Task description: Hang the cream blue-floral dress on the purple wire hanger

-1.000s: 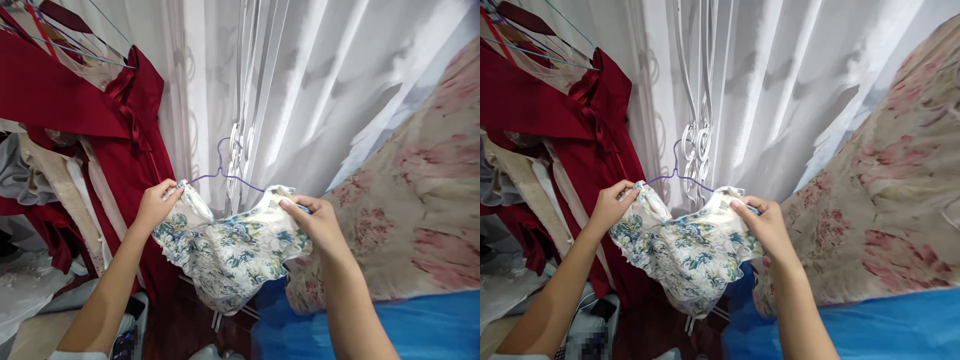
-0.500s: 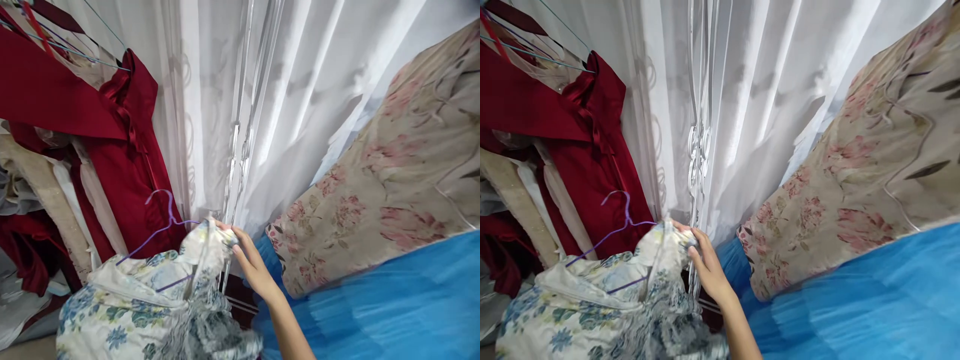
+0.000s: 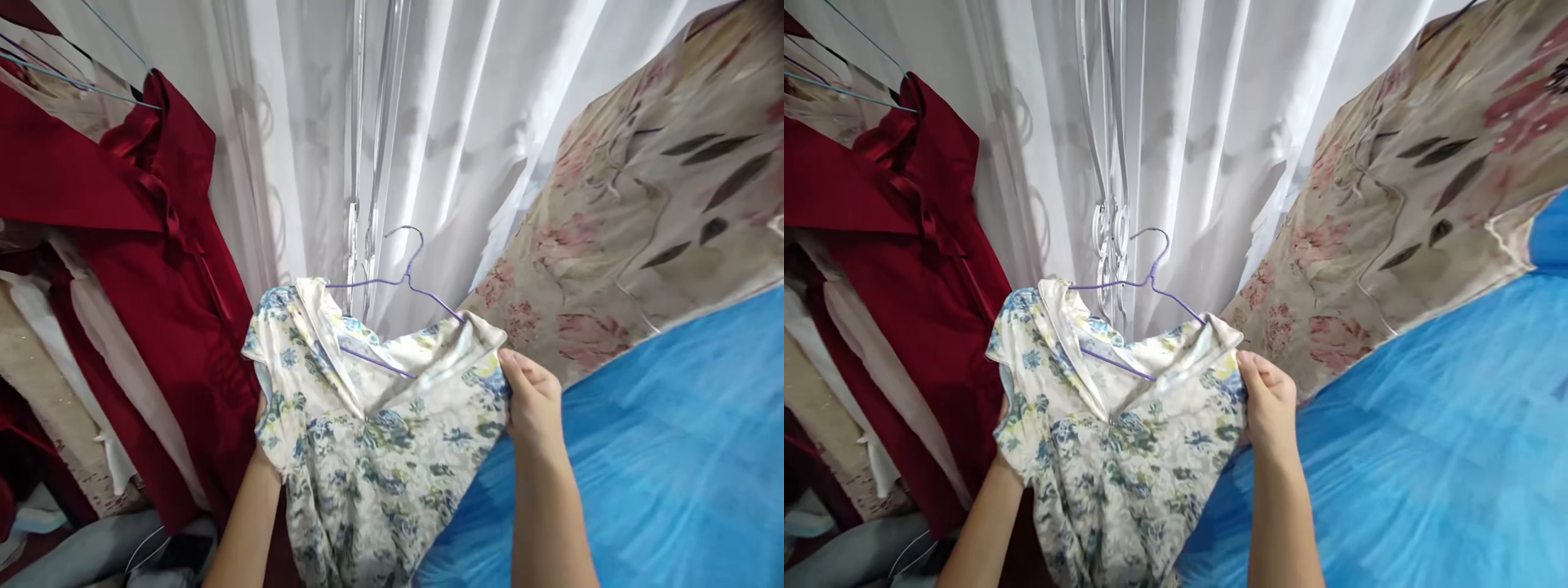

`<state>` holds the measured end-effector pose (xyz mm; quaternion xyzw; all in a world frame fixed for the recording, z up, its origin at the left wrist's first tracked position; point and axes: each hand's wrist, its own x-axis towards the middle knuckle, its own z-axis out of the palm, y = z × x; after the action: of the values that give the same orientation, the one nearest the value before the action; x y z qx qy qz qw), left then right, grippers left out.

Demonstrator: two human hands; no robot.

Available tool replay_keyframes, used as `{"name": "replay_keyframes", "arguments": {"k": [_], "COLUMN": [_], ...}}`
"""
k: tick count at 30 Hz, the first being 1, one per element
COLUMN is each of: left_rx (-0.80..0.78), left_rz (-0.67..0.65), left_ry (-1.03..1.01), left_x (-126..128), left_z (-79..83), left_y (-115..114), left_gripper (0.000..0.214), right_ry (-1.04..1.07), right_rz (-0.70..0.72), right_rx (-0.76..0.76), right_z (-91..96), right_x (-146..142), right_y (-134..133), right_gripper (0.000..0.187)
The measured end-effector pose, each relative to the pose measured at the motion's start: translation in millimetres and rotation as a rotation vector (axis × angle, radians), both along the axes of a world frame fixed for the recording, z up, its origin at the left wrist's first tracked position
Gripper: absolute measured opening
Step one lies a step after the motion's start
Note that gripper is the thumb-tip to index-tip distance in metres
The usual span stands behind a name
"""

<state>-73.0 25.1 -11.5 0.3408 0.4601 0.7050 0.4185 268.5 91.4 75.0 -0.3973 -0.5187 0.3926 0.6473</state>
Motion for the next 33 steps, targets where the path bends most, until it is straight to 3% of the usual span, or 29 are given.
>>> {"name": "replay_keyframes", "arguments": {"k": [2, 5, 8, 10, 13, 14, 15, 16, 17, 19, 20, 21, 24, 26, 30, 31, 33], "left_rx": [-0.005, -0.095, -0.209, -0.224, -0.225, -0.226, -0.223, -0.217, -0.21, -0.204, -0.201, -0.196, -0.187, -0.158, 0.118, 0.171, 0.179], "left_rz": [0.017, 0.097, 0.13, 0.132, 0.174, 0.194, 0.211, 0.224, 0.232, 0.221, 0.213, 0.208, 0.188, 0.248, 0.732, 0.742, 0.533], "left_ry": [-0.14, -0.31, -0.239, -0.154, -0.083, -0.067, -0.051, -0.034, -0.016, 0.004, 0.008, 0.013, 0.055, 0.122, 0.478, 0.614, 0.858], "left_x": [-3.9, -11.7, -11.3, -6.3, 3.4, 6.8, 10.3, 13.7, 17.1, 23.0, 25.0, 26.1, 22.6, 16.8, 16.9, 22.2, 38.1], "left_z": [-13.5, -32.8, -47.3, -54.4, -61.7, -63.1, -63.8, -63.9, -63.3, -60.7, -59.1, -57.4, -54.6, -55.4, -61.8, -63.4, -65.2], "left_y": [-4.8, -14.3, -24.3, -30.1, -37.6, -39.8, -42.0, -44.0, -45.9, -49.1, -50.4, -51.6, -54.2, -55.0, -52.1, -50.1, -44.5], "left_gripper": [0.073, 0.057, 0.054, 0.052, 0.054, 0.055, 0.056, 0.056, 0.056, 0.054, 0.053, 0.052, 0.049, 0.047, 0.047, 0.043, 0.034], "right_ry": [-0.063, -0.128, -0.223, -0.31, -0.3, -0.257, -0.234, -0.25, -0.301, -0.454, -0.504, -0.523, -0.483, -0.43, -0.261, -0.232, -0.21], "right_rz": [0.05, 0.151, 0.176, 0.008, -0.453, -0.552, -0.556, -0.46, -0.278, 0.19, 0.36, 0.434, 0.418, 0.416, 0.514, 0.537, 0.564], "right_rx": [0.014, 0.002, -0.007, 0.078, 0.309, 0.352, 0.352, 0.311, 0.234, 0.038, -0.045, -0.095, -0.131, -0.151, -0.288, -0.318, -0.35], "right_z": [14.1, 17.6, 5.6, -4.0, -18.1, -24.1, -31.4, -40.2, -50.4, -73.2, -84.3, -94.2, -112.7, -116.2, -115.0, -114.3, -112.9], "right_x": [-13.7, -26.8, -25.1, -22.3, -27.5, -33.1, -40.9, -50.8, -62.6, -90.0, -104.3, -118.0, -147.5, -154.6, -147.7, -144.7, -140.2], "right_y": [9.4, 16.4, 16.9, 14.1, 1.6, -5.1, -12.6, -20.5, -28.1, -40.4, -44.5, -47.1, -48.2, -46.9, -48.9, -50.7, -54.9], "right_gripper": [0.026, 0.028, 0.03, 0.031, 0.04, 0.04, 0.035, 0.028, 0.021, 0.02, 0.022, 0.024, 0.031, 0.035, 0.027, 0.025, 0.021]}}
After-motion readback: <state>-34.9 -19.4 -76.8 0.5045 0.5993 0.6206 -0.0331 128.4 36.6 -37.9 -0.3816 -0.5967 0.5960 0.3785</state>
